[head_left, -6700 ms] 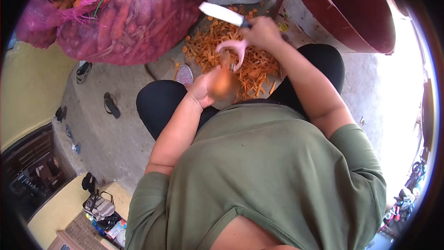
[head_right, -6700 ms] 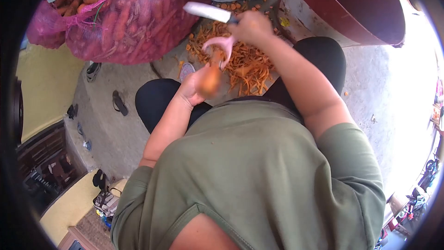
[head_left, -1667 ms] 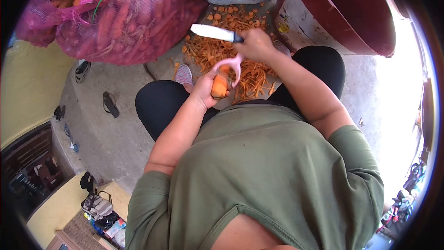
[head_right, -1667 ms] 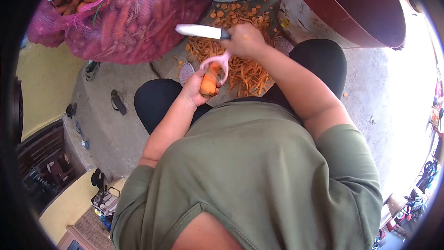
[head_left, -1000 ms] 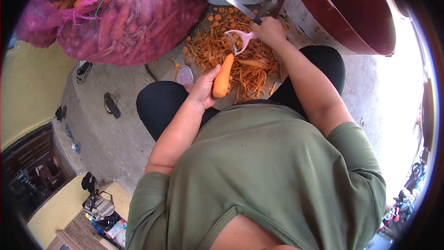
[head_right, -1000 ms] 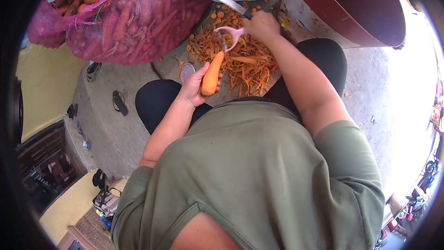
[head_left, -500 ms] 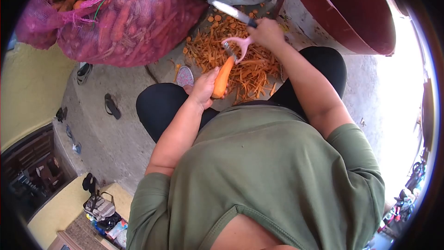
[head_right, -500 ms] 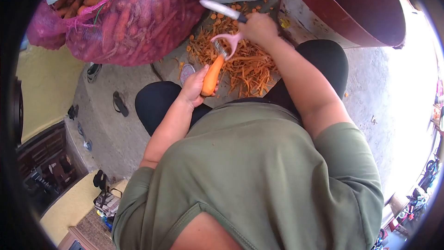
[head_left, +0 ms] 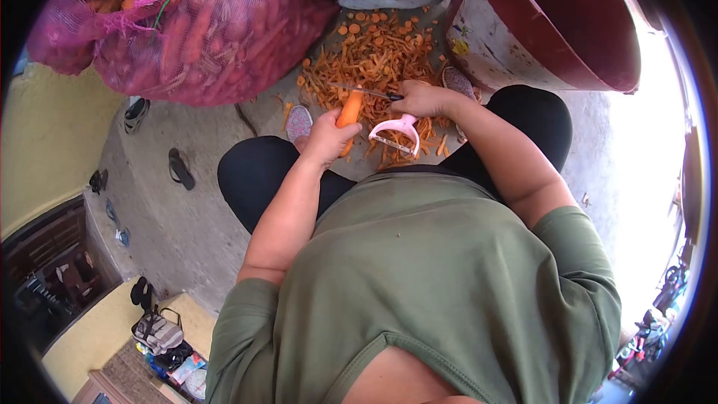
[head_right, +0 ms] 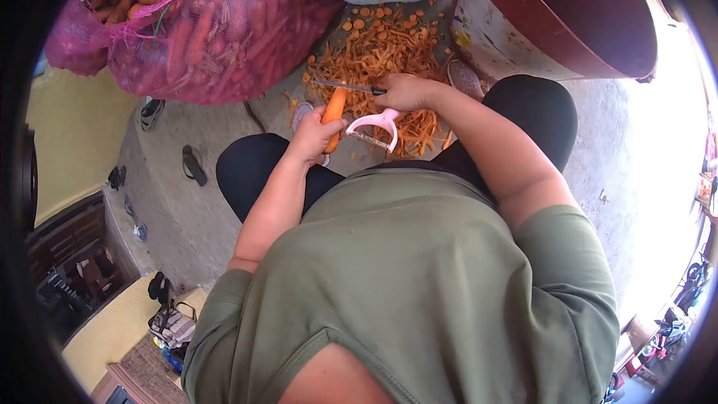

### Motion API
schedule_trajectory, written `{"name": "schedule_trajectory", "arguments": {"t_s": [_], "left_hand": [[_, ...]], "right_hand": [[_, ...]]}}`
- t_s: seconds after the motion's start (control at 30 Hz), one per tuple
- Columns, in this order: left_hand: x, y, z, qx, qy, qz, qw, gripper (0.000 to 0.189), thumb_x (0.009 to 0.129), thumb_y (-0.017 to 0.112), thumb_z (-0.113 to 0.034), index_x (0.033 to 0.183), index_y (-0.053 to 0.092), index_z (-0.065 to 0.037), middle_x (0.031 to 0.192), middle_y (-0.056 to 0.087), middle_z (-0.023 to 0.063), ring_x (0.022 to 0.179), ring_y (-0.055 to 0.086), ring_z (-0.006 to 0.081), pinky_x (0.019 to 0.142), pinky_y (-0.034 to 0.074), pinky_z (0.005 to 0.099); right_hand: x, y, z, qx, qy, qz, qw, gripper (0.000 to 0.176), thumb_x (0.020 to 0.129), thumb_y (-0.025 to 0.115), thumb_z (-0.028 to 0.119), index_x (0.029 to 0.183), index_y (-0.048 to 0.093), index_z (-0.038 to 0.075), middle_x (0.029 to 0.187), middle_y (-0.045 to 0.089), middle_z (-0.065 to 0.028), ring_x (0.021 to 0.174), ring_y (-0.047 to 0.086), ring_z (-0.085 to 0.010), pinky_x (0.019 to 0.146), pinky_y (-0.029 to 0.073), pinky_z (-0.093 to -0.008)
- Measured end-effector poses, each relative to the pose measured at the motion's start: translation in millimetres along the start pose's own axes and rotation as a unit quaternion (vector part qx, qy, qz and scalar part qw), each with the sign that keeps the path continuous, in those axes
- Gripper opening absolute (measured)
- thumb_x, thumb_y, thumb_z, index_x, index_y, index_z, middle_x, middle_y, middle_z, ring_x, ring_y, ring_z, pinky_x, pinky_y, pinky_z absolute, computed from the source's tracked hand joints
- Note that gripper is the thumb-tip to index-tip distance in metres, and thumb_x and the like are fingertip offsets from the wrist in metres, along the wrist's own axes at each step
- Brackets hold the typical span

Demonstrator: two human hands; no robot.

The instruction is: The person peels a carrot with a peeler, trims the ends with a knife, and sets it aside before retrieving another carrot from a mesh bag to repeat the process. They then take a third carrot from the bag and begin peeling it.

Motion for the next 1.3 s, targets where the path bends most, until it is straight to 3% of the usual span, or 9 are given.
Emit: {"name": "schedule_trajectory", "arguments": {"t_s": [0.07,0.27,0.37,0.43,0.57,0.63,0.87,1.07,1.3], "left_hand": [[-2,1,-3,0.027,0.004,-0.009,1.000,0.029,0.068,0.059,-0.008,0.095,0.051,0.001,0.070,0.051,0.0015,0.057,0.047,0.0085,0.051,0.037,0.0215],[9,-3,5,0.141,0.071,-0.047,0.986,0.035,0.061,0.062,-0.015,0.091,0.053,0.001,0.072,0.054,0.0096,0.063,0.052,0.0175,0.056,0.040,0.0268],[6,0,-3,0.218,0.050,-0.059,0.973,0.034,0.060,0.062,-0.018,0.088,0.054,-0.001,0.075,0.057,0.0141,0.067,0.055,0.0249,0.060,0.042,0.0304],[6,2,-5,0.250,0.058,-0.059,0.965,0.031,0.060,0.061,-0.016,0.087,0.055,-0.002,0.076,0.057,0.0139,0.067,0.055,0.0267,0.061,0.042,0.0308],[-13,35,-39,0.215,0.211,0.014,0.954,0.029,0.061,0.064,-0.016,0.086,0.054,-0.003,0.073,0.056,0.0121,0.067,0.055,0.0233,0.062,0.042,0.0295],[-10,25,-27,0.061,0.120,0.005,0.991,0.028,0.070,0.063,-0.021,0.089,0.053,-0.003,0.075,0.054,0.0053,0.071,0.052,0.0155,0.065,0.040,0.0265],[10,-14,-17,-0.223,0.073,-0.103,0.967,0.029,0.081,0.053,-0.033,0.093,0.053,-0.007,0.096,0.050,0.0045,0.088,0.047,0.0135,0.075,0.039,0.0271],[1,3,-45,-0.418,0.130,0.023,0.899,0.020,0.083,0.050,-0.011,0.101,0.048,-0.003,0.106,0.051,0.0107,0.092,0.052,0.0200,0.081,0.042,0.0333],[-5,-4,-33,-0.241,0.016,0.107,0.964,0.037,0.075,0.052,0.000,0.111,0.041,-0.003,0.102,0.053,0.0093,0.085,0.055,0.0154,0.067,0.047,0.0273]], "right_hand": [[-1,17,8,-0.148,-0.214,-0.002,0.966,0.020,0.069,0.053,0.023,0.079,0.059,0.007,0.068,0.056,-0.0168,0.068,0.056,-0.0283,0.061,0.042,-0.0389],[2,36,0,-0.013,-0.116,0.142,0.983,0.018,0.066,0.057,0.016,0.082,0.056,0.008,0.064,0.055,-0.0120,0.063,0.054,-0.0267,0.056,0.040,-0.0386],[-1,33,10,-0.130,-0.310,0.004,0.942,0.017,0.068,0.054,0.018,0.079,0.058,0.007,0.066,0.057,-0.0124,0.059,0.054,-0.0255,0.053,0.041,-0.0381],[28,68,-34,0.023,-0.140,0.071,0.987,0.016,0.070,0.052,0.018,0.077,0.059,0.005,0.067,0.057,-0.0127,0.057,0.054,-0.0251,0.052,0.042,-0.0388],[26,60,-63,-0.179,-0.111,0.053,0.976,0.019,0.074,0.049,0.020,0.073,0.061,0.005,0.064,0.057,-0.0125,0.052,0.053,-0.0221,0.049,0.042,-0.0371],[34,69,-121,-0.161,0.026,0.106,0.981,0.017,0.070,0.053,0.019,0.082,0.060,0.010,0.071,0.057,-0.0123,0.063,0.055,-0.0250,0.058,0.042,-0.0368],[10,56,-73,0.469,0.206,0.048,0.858,0.024,0.077,0.052,0.025,0.079,0.060,0.002,0.058,0.052,-0.0033,0.048,0.051,-0.0140,0.044,0.041,-0.0288],[-7,62,26,0.708,0.033,0.265,0.653,0.032,0.080,0.046,0.027,0.098,0.054,0.002,0.045,0.038,-0.0006,0.036,0.033,-0.0082,0.035,0.025,-0.0210],[3,26,-7,0.631,0.071,0.074,0.769,0.025,0.077,0.051,0.029,0.076,0.057,0.004,0.047,0.041,-0.0019,0.036,0.035,-0.0106,0.034,0.027,-0.0238]]}}
Point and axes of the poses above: each hand's wrist, its own x-axis towards the middle knuckle, its own y-axis out of the palm, z = x × y, the point moved 7 cm from there along x, towards the middle knuckle
